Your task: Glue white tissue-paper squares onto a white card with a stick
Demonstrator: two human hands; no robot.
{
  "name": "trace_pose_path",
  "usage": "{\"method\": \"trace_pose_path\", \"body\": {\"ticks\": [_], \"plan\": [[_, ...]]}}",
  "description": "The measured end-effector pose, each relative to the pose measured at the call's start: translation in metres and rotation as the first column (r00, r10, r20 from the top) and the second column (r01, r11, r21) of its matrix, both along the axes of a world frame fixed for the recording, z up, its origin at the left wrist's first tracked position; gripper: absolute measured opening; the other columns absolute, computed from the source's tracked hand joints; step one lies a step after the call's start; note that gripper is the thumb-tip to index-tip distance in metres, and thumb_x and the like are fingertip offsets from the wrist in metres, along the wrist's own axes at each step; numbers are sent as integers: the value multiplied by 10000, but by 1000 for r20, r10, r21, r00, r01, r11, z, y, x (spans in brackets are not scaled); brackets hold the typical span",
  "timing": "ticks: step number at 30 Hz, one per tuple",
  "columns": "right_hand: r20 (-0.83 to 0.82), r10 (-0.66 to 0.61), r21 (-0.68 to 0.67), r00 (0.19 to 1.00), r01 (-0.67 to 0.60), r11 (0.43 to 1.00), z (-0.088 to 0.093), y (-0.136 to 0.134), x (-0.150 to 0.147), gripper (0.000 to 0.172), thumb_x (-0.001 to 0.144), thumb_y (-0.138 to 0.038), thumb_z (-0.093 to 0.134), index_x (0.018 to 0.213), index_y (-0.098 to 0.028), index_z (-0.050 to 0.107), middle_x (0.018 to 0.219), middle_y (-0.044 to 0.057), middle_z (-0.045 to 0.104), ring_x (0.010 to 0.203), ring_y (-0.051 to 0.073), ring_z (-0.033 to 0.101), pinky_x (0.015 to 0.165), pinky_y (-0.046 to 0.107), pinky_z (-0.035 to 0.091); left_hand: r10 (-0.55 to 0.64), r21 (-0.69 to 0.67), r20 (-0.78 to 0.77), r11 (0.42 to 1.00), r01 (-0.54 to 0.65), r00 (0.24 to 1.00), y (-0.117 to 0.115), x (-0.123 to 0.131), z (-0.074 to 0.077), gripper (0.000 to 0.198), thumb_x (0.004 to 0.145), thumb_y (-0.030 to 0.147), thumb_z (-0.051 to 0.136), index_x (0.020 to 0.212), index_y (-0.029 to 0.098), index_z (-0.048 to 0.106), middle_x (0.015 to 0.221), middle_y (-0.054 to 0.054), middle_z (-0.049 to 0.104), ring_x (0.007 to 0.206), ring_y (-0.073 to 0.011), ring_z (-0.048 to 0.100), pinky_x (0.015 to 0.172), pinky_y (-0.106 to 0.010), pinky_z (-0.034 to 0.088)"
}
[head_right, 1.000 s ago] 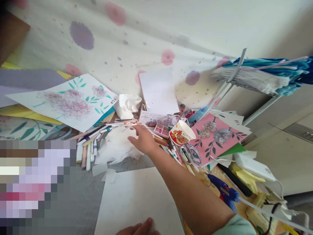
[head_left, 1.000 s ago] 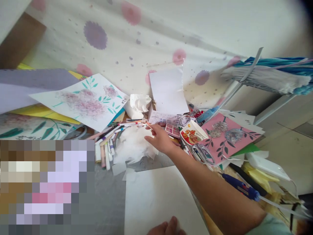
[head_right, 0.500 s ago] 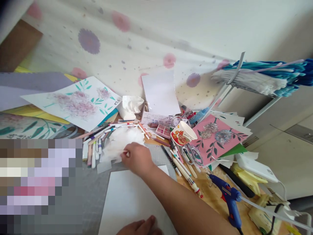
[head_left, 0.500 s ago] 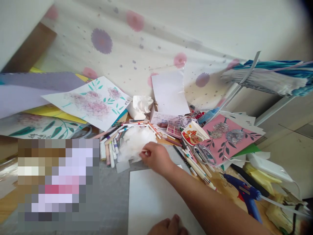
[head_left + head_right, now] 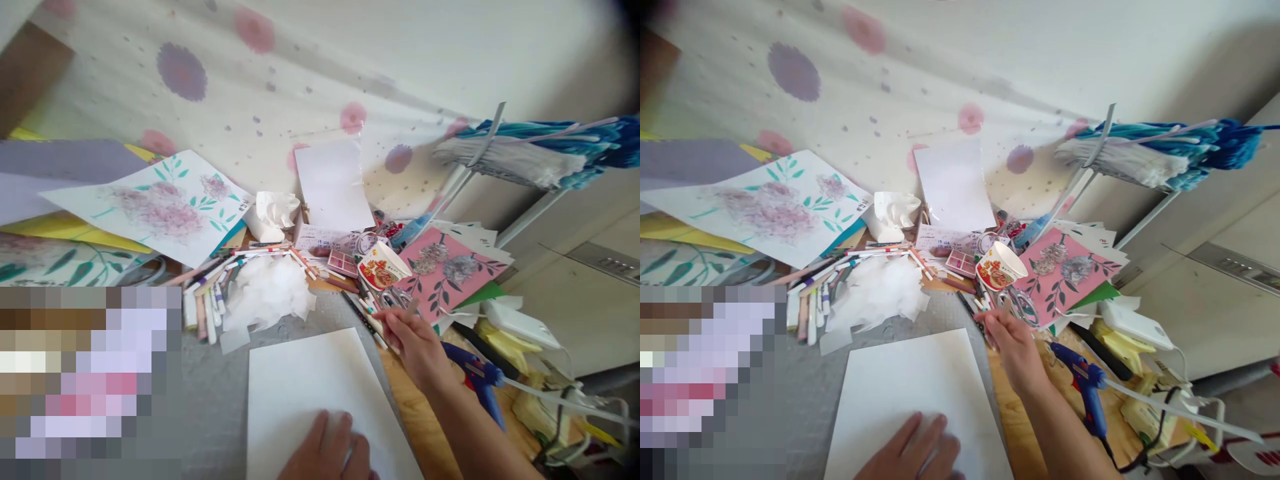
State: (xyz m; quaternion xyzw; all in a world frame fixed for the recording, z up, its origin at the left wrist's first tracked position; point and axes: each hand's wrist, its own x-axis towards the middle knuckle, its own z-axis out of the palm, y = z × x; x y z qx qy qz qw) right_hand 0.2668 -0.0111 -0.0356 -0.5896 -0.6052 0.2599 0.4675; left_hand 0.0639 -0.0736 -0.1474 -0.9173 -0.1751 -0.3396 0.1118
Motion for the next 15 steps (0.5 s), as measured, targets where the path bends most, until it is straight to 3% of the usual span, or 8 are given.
{"method": "trace_pose_path", "body": {"ticks": [4, 7, 9, 12, 15], "plan": [[-60, -68, -62, 996, 64, 996, -22, -71, 34, 365, 913, -470, 509, 853, -209, 757, 651, 55, 607, 596, 187, 575, 535, 302, 477, -21, 72, 5, 997, 21, 1000, 7, -7, 23, 155, 933, 350, 577, 1066, 275, 596, 1072, 26, 719, 971, -230, 657, 806, -334, 480], [70, -173, -23, 982, 175, 984, -35, -105, 56, 369, 905, -499, 509, 865, -250, 778, 872, 106, 697, 839, 263, 650, 700, 372, 544, -37, 56, -57, 998, 40, 998, 9, -12, 31, 194, 936, 390, 563, 1102, 293, 587, 1127, 19, 713, 1032, -242, 645, 855, -344, 466], [127, -270, 34, 954, 268, 963, -42, -117, 67, 416, 919, -527, 464, 866, -258, 776, 885, 106, 709, 815, 267, 657, 682, 376, 554, -51, 36, -94, 998, 54, 994, 9, -15, 33, 220, 941, 411, 545, 1121, 293, 588, 1170, 5, 700, 1072, -254, 629, 886, -354, 456], [127, -378, 125, 917, 363, 923, -49, -123, 69, 413, 929, -532, 447, 921, -256, 754, 637, 55, 632, 562, 220, 592, 498, 332, 510, -64, 40, -97, 997, 68, 993, 9, -17, 35, 213, 953, 405, 512, 1105, 281, 595, 1178, -10, 697, 1081, -262, 620, 901, -368, 442], [104, -352, 205, 930, 327, 923, -53, -124, 62, 304, 919, -472, 512, 995, -269, 726, 674, 44, 641, 599, 228, 622, 558, 360, 534, -73, 58, -82, 995, 77, 994, 10, -17, 36, 177, 960, 369, 493, 1081, 288, 594, 1149, 7, 708, 1060, -255, 624, 902, -369, 427]]}}
